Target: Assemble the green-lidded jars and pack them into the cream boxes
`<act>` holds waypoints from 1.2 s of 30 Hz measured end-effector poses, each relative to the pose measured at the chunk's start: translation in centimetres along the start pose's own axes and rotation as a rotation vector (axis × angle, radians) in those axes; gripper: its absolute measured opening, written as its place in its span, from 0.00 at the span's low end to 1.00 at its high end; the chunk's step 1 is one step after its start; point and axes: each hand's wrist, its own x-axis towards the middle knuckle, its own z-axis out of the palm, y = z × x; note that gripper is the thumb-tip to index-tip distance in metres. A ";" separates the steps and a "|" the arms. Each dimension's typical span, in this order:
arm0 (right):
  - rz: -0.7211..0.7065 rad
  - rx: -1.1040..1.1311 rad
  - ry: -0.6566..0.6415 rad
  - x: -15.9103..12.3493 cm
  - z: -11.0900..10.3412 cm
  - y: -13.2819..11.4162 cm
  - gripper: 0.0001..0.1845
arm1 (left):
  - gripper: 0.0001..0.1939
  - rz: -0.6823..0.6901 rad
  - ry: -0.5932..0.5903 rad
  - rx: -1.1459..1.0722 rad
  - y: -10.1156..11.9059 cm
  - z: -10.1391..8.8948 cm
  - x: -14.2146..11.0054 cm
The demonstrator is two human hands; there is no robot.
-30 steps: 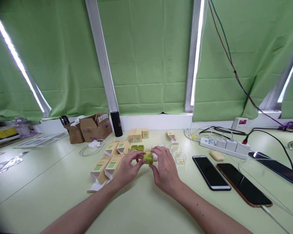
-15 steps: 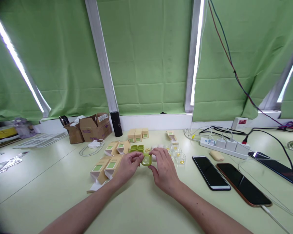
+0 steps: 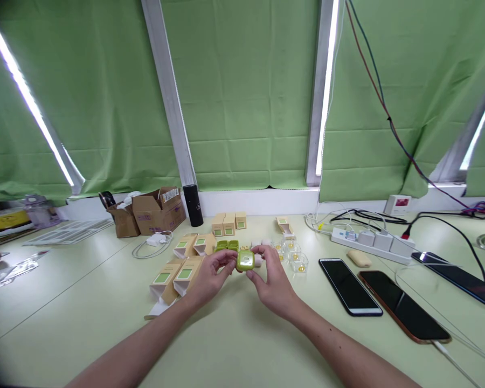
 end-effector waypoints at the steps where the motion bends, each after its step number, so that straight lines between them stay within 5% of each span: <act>1: 0.029 0.033 -0.012 0.0 0.0 0.0 0.19 | 0.10 0.007 -0.003 0.012 -0.1 0.0 0.0; 13: 0.166 0.490 -0.101 0.4 -0.1 0.1 0.23 | 0.03 0.115 -0.007 0.258 -0.4 -0.1 -0.1; 16: 0.200 0.518 -0.097 0.5 -0.1 -0.2 0.25 | 0.10 0.171 0.041 0.319 -0.2 0.0 -0.1; 24: 0.213 0.442 -0.108 0.2 0.6 0.8 0.24 | 0.31 0.334 -0.015 0.432 0.0 -0.1 -0.4; 31: 0.179 0.257 -0.094 0.2 0.9 0.5 0.22 | 0.24 0.331 -0.137 0.390 0.0 0.2 -0.6; 36: 0.174 0.091 0.011 0.6 0.3 0.6 0.20 | 0.22 0.137 0.025 0.110 -0.7 0.0 0.1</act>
